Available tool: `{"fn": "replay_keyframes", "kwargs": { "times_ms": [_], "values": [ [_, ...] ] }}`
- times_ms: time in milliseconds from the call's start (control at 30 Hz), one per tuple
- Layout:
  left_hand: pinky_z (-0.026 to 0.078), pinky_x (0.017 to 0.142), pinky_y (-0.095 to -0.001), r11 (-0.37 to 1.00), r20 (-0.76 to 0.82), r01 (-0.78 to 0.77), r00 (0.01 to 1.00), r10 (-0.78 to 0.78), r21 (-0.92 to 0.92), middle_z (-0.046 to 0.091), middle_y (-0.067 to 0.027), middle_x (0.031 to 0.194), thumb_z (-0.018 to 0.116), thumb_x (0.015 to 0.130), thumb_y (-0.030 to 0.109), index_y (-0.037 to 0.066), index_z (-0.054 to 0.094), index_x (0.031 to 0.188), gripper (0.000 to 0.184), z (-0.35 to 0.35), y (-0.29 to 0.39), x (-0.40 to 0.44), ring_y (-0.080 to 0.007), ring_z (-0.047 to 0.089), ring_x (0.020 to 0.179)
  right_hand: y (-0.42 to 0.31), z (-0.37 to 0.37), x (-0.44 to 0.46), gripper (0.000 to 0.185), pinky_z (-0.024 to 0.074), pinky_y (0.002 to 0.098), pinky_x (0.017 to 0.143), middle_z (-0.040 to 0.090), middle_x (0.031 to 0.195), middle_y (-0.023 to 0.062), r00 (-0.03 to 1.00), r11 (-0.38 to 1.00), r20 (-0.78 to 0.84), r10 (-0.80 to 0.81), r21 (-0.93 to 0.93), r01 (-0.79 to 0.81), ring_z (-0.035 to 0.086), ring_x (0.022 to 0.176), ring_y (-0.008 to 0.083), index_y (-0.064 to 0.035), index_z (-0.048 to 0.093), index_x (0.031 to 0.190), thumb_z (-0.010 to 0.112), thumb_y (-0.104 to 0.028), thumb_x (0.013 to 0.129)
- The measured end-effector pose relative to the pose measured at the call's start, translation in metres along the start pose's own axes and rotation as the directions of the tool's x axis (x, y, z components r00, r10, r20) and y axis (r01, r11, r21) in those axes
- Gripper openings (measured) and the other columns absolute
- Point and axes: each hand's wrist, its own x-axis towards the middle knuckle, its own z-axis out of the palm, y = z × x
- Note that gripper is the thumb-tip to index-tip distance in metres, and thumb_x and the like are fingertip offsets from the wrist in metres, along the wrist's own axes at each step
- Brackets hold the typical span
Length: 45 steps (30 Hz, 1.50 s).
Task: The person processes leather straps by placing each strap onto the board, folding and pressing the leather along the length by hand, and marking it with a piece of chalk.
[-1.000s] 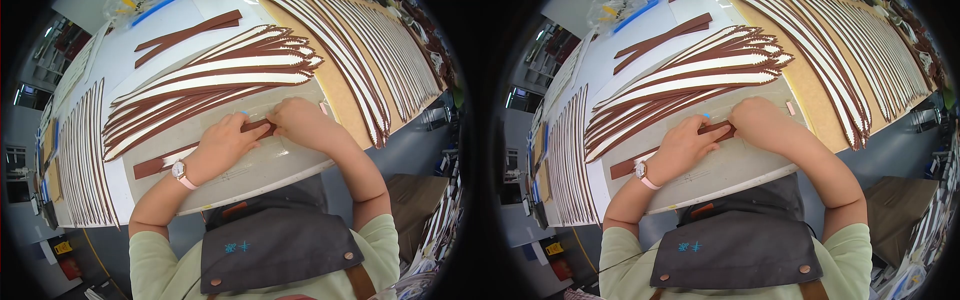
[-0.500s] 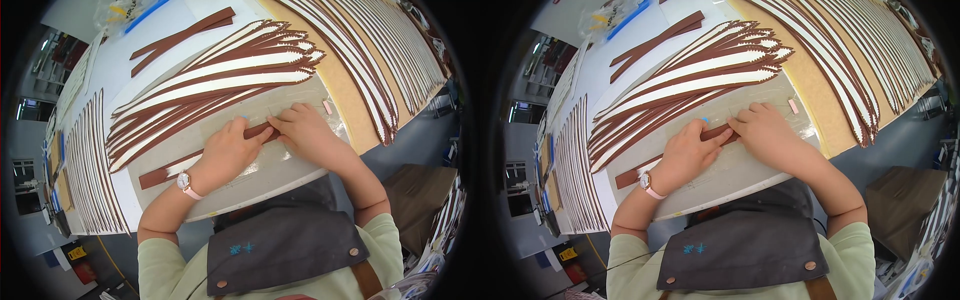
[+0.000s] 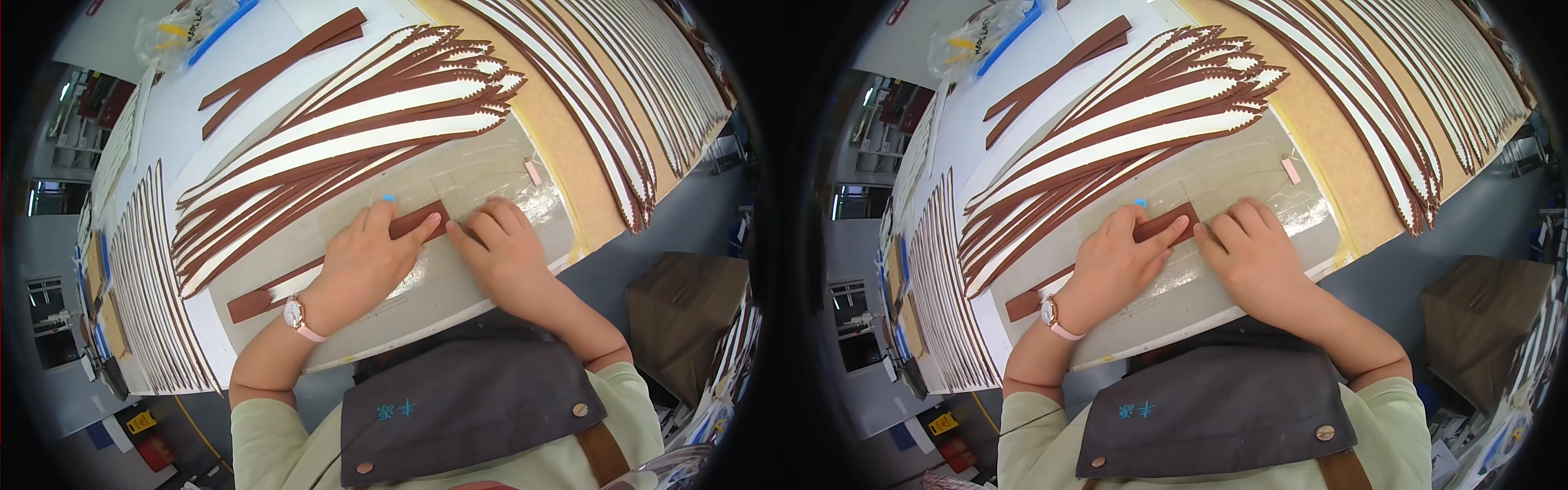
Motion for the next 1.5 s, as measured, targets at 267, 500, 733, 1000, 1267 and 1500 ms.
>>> {"fn": "replay_keyframes", "kwargs": {
  "times_ms": [267, 500, 733, 1000, 1267, 1500],
  "values": [
    [0.057, 0.076, -0.036, 0.999, 0.001, 0.001, 1.0, -0.001, 0.038, 0.055, -0.016, 0.116, 0.08, 0.083, 0.026, 0.029, 0.061, 0.144, 0.064, 0.0, 0.003, 0.0, -0.0285, 0.062, 0.098, 0.005, 0.003, 0.007, 0.019, 0.0489, 0.0481, 0.099, 0.058, 0.09, 0.0111, 0.999, 1.0, 0.034, -0.023, 0.014, 0.022, 0.057, 0.094, 0.0298, 0.0018, 0.067, 0.094, 0.065, -0.008, 0.078],
    [0.056, 0.074, -0.0347, 0.996, 0.052, 0.001, 0.999, -0.005, 0.095, 0.053, -0.0163, 0.115, 0.08, 0.082, 0.032, 0.027, 0.055, 0.149, 0.072, -0.002, 0.01, 0.004, -0.0282, 0.06, 0.095, 0.008, 0.003, 0.005, 0.022, 0.0464, 0.0511, 0.104, 0.058, 0.092, 0.0122, 0.998, 0.997, 0.053, -0.022, 0.073, 0.018, 0.058, 0.098, 0.0318, 0.0023, 0.067, 0.096, 0.065, -0.009, 0.078],
    [0.056, 0.068, -0.0332, 0.994, 0.066, -0.013, 0.998, 0.006, 0.105, 0.052, -0.0153, 0.113, 0.078, 0.084, 0.032, 0.026, 0.054, 0.15, 0.071, -0.004, 0.01, 0.005, -0.0262, 0.058, 0.089, -0.001, 0.005, -0.001, 0.027, 0.0468, 0.0507, 0.104, 0.058, 0.096, 0.0138, 0.997, 0.999, 0.071, -0.035, -0.017, 0.036, 0.058, 0.1, 0.0325, 0.0037, 0.067, 0.102, 0.064, -0.01, 0.078],
    [0.057, 0.069, -0.0323, 0.989, 0.032, 0.001, 0.999, -0.006, 0.149, 0.052, -0.0165, 0.115, 0.078, 0.084, 0.033, 0.023, 0.053, 0.15, 0.071, 0.004, 0.016, 0.001, -0.0268, 0.058, 0.09, -0.008, 0.009, -0.003, 0.034, 0.0491, 0.0491, 0.101, 0.056, 0.097, 0.0137, 0.999, 0.999, -0.035, 0.03, -0.023, -0.031, 0.058, 0.104, 0.0344, 0.0043, 0.067, 0.109, 0.065, -0.01, 0.079],
    [0.056, 0.061, -0.0299, 0.992, 0.023, -0.022, 1.0, 0.02, 0.127, 0.047, -0.0099, 0.1, 0.075, 0.088, 0.033, 0.019, 0.051, 0.151, 0.069, 0.003, 0.009, 0.006, -0.0228, 0.057, 0.088, -0.007, 0.012, -0.002, 0.028, 0.0495, 0.0477, 0.099, 0.057, 0.099, 0.014, 0.996, 0.996, -0.033, 0.085, 0.036, -0.084, 0.058, 0.104, 0.0349, 0.0001, 0.071, 0.107, 0.067, -0.01, 0.08],
    [0.056, 0.079, -0.0386, 0.999, -0.01, 0.038, 0.999, -0.039, -0.038, 0.054, -0.0142, 0.114, 0.077, 0.088, 0.023, 0.018, 0.058, 0.145, 0.06, 0.004, 0.006, -0.002, -0.0288, 0.06, 0.097, -0.004, 0.011, -0.003, 0.021, 0.0503, 0.0452, 0.091, 0.056, 0.099, 0.0129, 0.991, 0.984, -0.048, 0.127, 0.135, -0.12, 0.058, 0.105, 0.0339, -0.0019, 0.074, 0.101, 0.071, -0.006, 0.08]
  ]
}}
